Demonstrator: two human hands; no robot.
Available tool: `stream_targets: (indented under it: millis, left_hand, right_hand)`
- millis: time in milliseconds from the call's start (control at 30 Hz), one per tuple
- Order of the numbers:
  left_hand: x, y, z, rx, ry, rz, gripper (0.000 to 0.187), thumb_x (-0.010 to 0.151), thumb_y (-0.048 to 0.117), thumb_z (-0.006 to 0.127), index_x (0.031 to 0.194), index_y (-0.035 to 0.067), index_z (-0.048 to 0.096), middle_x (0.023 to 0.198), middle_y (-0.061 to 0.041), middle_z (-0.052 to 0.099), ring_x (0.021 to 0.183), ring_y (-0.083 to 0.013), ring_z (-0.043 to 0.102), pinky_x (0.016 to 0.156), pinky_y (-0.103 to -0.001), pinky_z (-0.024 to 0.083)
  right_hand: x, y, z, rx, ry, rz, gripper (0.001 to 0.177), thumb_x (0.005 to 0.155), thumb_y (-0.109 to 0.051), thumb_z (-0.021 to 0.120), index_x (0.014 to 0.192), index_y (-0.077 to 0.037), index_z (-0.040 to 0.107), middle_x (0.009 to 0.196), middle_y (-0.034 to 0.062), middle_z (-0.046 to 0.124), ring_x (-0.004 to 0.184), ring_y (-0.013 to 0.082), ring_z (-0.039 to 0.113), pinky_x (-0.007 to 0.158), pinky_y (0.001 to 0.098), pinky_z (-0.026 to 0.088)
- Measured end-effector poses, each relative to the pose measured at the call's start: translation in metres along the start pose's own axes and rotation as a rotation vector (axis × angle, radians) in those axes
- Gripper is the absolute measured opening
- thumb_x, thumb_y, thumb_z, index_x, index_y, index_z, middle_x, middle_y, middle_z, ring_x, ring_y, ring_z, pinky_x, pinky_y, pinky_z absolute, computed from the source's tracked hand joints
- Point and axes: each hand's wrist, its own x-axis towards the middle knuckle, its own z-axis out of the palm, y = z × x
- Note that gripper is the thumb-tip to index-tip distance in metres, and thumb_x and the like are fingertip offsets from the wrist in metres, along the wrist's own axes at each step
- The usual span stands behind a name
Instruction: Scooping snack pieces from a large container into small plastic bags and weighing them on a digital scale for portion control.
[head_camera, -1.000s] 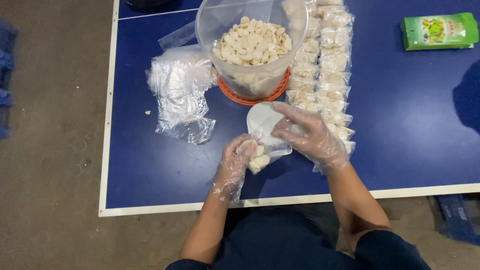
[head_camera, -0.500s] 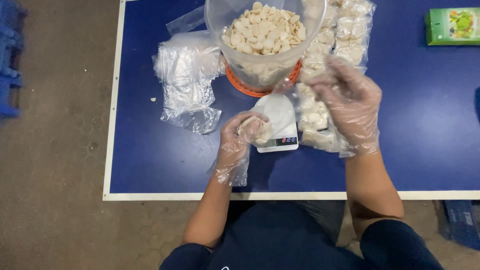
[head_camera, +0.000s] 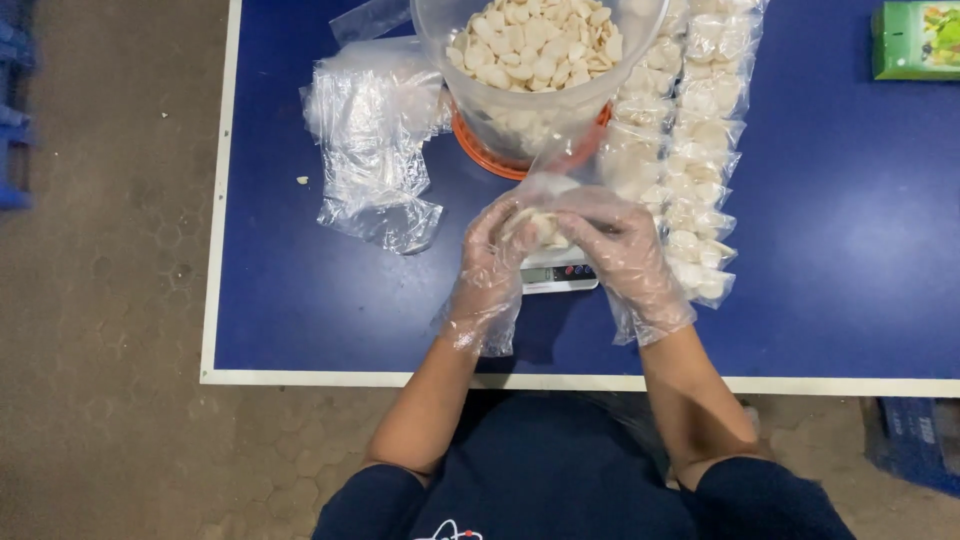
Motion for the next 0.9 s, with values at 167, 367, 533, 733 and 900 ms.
stream_targets:
  millis: [167,367,533,733,900]
  left_hand:
    - [0.013,0.014,-0.016,0.256,-0.129,0.263,0.016,0.09,0.024,0.082,0.094,0.009,0.079,0.099,-0.009,0.075,0.097,-0.0148,0.069,0.095,-0.035,0.055]
    - [0.014,0.022,-0.02,0.224,-0.185,0.199,0.02,0.09,0.023,0.082,0.105,0.01,0.079,0.088,-0.005,0.075,0.085,-0.0117,0.069,0.086,-0.034,0.059]
    - [0.013,0.016,-0.013,0.189,-0.127,0.318,0.015,0.096,0.02,0.076,0.1,0.006,0.079,0.092,-0.011,0.076,0.091,-0.0111,0.067,0.087,-0.031,0.056]
    - [0.018,-0.019,-0.037,0.271,-0.095,0.341,0.015,0.096,0.018,0.076,0.102,0.004,0.078,0.105,-0.012,0.075,0.101,-0.0185,0.068,0.095,-0.037,0.054]
    - [0.008,0.016,-0.021,0.297,0.002,0.366,0.012,0.097,0.016,0.074,0.098,0.004,0.078,0.103,-0.013,0.075,0.1,-0.0205,0.069,0.097,-0.036,0.052]
  right_hand:
    - [0.008,-0.027,-0.006,-0.181,-0.062,0.106,0.016,0.099,-0.022,0.071,0.107,-0.01,0.078,0.092,0.0166,0.072,0.086,0.0241,0.067,0.088,0.0454,0.057]
    - [0.005,-0.01,-0.003,-0.186,0.235,-0.039,0.021,0.081,-0.006,0.095,0.089,0.001,0.077,0.084,0.0186,0.069,0.083,0.0184,0.066,0.072,0.0332,0.055]
    - [0.011,-0.052,0.006,0.017,-0.037,0.142,0.064,0.084,-0.023,0.083,0.139,-0.005,0.054,0.141,0.0296,0.053,0.129,0.0497,0.054,0.11,0.0621,0.048]
    - [-0.007,-0.013,0.017,0.086,-0.018,0.148,0.053,0.075,-0.001,0.09,0.124,-0.001,0.069,0.117,0.0195,0.074,0.115,0.024,0.065,0.101,0.0451,0.053]
    - [-0.006,-0.028,0.013,-0.165,-0.123,0.326,0.053,0.076,-0.021,0.089,0.119,0.003,0.072,0.117,0.029,0.071,0.118,0.0426,0.066,0.1,0.0521,0.051]
